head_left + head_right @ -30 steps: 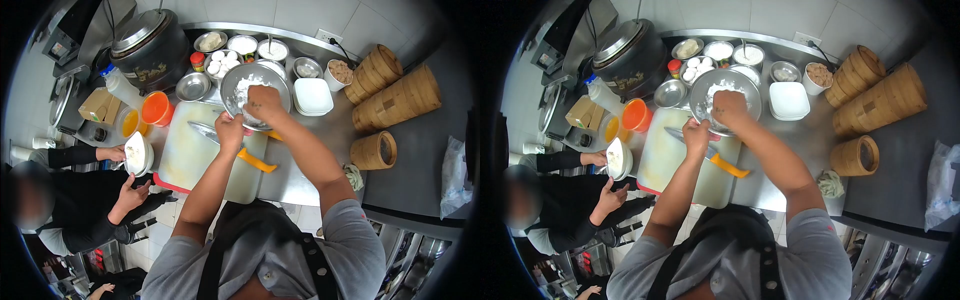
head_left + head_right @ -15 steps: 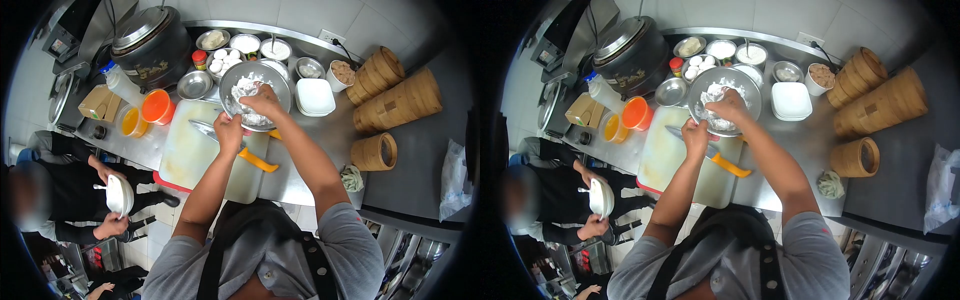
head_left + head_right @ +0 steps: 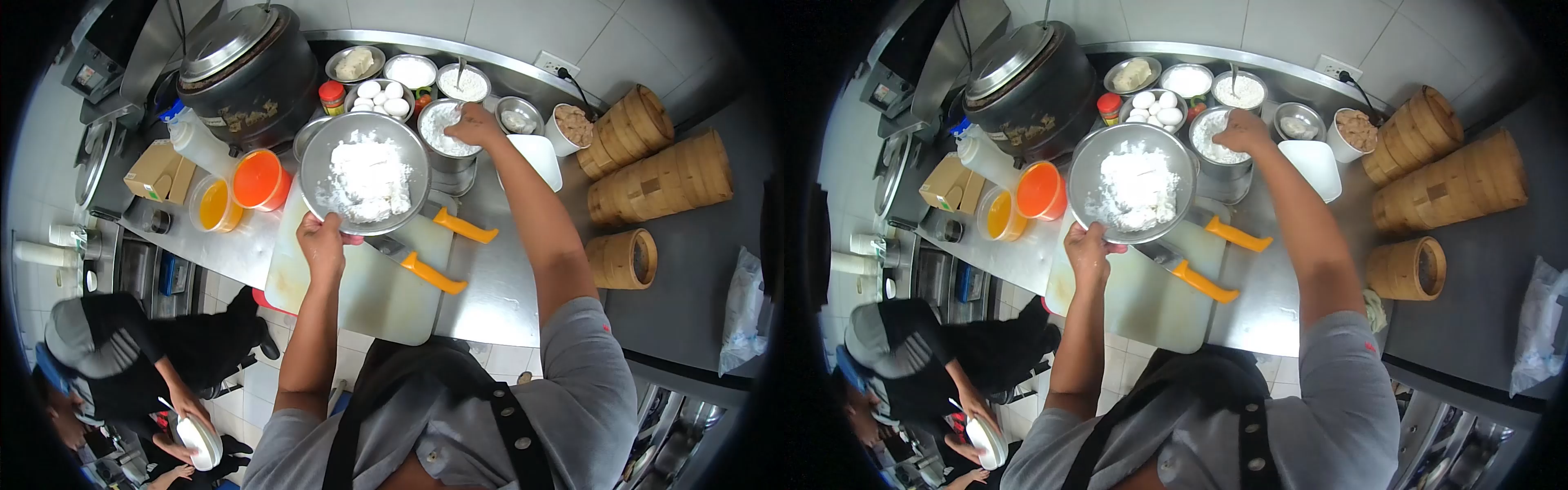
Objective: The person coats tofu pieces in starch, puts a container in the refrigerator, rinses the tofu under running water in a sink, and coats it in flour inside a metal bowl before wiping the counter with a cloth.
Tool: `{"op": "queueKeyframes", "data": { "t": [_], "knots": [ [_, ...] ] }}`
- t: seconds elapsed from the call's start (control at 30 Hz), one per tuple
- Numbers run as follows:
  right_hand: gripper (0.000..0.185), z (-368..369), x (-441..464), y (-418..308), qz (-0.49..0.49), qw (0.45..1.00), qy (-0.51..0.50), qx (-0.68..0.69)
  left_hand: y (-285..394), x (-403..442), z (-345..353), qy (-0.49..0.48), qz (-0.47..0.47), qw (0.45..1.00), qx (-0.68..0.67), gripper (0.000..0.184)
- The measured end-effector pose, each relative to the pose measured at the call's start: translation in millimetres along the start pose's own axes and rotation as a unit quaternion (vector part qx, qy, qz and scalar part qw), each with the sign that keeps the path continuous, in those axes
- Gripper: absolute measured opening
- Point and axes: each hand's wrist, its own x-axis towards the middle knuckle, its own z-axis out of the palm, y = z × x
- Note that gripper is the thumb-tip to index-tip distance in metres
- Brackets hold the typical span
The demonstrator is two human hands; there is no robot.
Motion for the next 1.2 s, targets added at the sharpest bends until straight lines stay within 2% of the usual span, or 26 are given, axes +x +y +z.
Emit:
{"op": "queueKeyframes", "data": {
  "t": [0.1, 0.13, 0.27, 0.4, 0.5, 0.53, 0.6, 0.63, 0.67, 0.7, 0.73, 0.77, 0.8, 0.83, 0.87, 0.9, 0.93, 0.97, 1.0, 1.03, 1.07, 1.1, 1.13, 1.2],
  "knots": [
    [0.045, 36.7, 26.1, 14.6, -0.054, 0.992, -0.019, -0.11, 4.0, 0.7, -15.8, 0.011, 0.005, 1.0, 0.009, 0.018],
    [0.043, 31.9, 23.9, 7.8, -0.026, 0.992, -0.054, -0.111, 8.3, -0.7, -18.9, 0.016, 0.004, 1.0, 0.014, 0.018],
    [0.046, 49.8, 35.4, 6.2, -0.046, 0.986, -0.12, -0.103, 10.3, 0.0, -32.3, 0.022, 0.001, 1.0, 0.008, 0.019],
    [0.043, 73.7, 49.8, 17.3, -0.051, 0.989, -0.04, -0.134, 9.4, 0.3, -37.8, 0.021, -0.008, 1.0, 0.011, 0.016],
    [0.053, 67.9, 62.9, 30.8, -0.057, 0.992, -0.084, -0.074, 11.1, -1.1, -38.4, 0.014, -0.007, 1.0, 0.008, 0.017],
    [0.051, 61.6, 67.6, 28.6, -0.058, 0.986, -0.124, -0.101, 11.0, -0.3, -37.9, 0.015, -0.013, 1.0, 0.016, 0.017],
    [0.049, 46.9, 57.0, 26.0, -0.067, 0.989, -0.084, -0.1, 10.4, 0.1, -40.9, 0.032, -0.024, 0.999, 0.031, 0.018],
    [0.05, 56.8, 73.9, 45.2, -0.099, 0.983, -0.084, -0.128, 6.9, 0.7, -44.3, 0.005, 0.003, 1.0, 0.03, 0.017],
    [0.048, 68.1, 94.9, 63.2, -0.09, 0.981, -0.107, -0.135, 1.3, 0.0, -51.5, -0.001, 0.038, 0.999, 0.033, 0.016],
    [0.045, 65.2, 86.7, 61.4, -0.077, 0.989, -0.043, -0.121, -8.2, 2.4, -62.9, -0.02, 0.026, 0.994, 0.102, 0.021],
    [0.041, 86.0, 95.3, 74.6, -0.14, 0.98, 0.064, -0.124, -12.8, 2.2, -65.9, 0.038, -0.014, 0.987, 0.155, 0.021],
    [0.058, 91.8, 102.9, 92.7, -0.135, 0.978, -0.009, -0.16, -7.5, -1.5, -62.9, 0.038, -0.017, 0.988, 0.149, 0.017],
    [0.062, 86.0, 103.8, 89.6, -0.165, 0.976, -0.038, -0.137, -2.4, -5.7, -58.3, 0.037, -0.02, 0.989, 0.143, 0.014],
    [0.066, 79.7, 105.5, 86.3, -0.194, 0.972, -0.068, -0.113, -5.4, -7.5, -61.4, 0.018, 0.075, 0.993, 0.091, 0.014],
    [0.072, 72.2, 102.5, 66.7, -0.129, 0.966, -0.111, -0.197, -29.3, 3.1, -58.9, 0.036, 0.193, 0.98, 0.038, 0.013],
    [0.074, 70.6, 106.0, 72.6, -0.138, 0.974, -0.174, -0.046, -5.6, -8.8, -54.3, 0.036, 0.088, 0.995, -0.027, 0.01],
    [0.078, 72.4, 114.7, 67.8, -0.11, 0.95, -0.163, -0.243, -2.9, -9.8, -58.7, 0.026, 0.052, 0.998, -0.029, 0.01],
    [0.079, 75.7, 116.7, 87.5, -0.159, 0.94, -0.144, -0.265, 10.6, -19.0, -61.4, -0.011, 0.021, 0.999, -0.044, 0.01],
    [0.079, 81.4, 142.6, 103.2, -0.162, 0.946, -0.163, -0.23, 22.1, -29.9, -58.8, 0.014, 0.014, 0.999, -0.038, 0.01],
    [0.078, 79.0, 140.0, 121.6, -0.164, 0.958, -0.12, -0.203, 21.6, -38.6, -56.6, 0.012, 0.021, 0.999, -0.044, 0.01],
    [0.079, 69.3, 136.2, 117.1, -0.155, 0.943, -0.125, -0.267, 21.0, -41.1, -55.7, 0.018, 0.022, 0.999, -0.045, 0.01],
    [0.078, 49.3, 120.8, 106.0, -0.118, 0.96, -0.149, -0.208, 24.1, -47.6, -54.5, 0.021, 0.025, 0.999, -0.044, 0.011],
    [0.072, 36.5, 108.2, 92.8, -0.117, 0.944, -0.125, -0.282, 29.7, -56.8, -54.8, 0.027, 0.03, 0.998, -0.039, 0.011],
    [0.071, 28.3, 112.1, 101.7, -0.132, 0.943, -0.099, -0.288, 42.4, -73.8, -52.7, 0.037, 0.035, 0.998, -0.032, 0.012]
  ]
}}
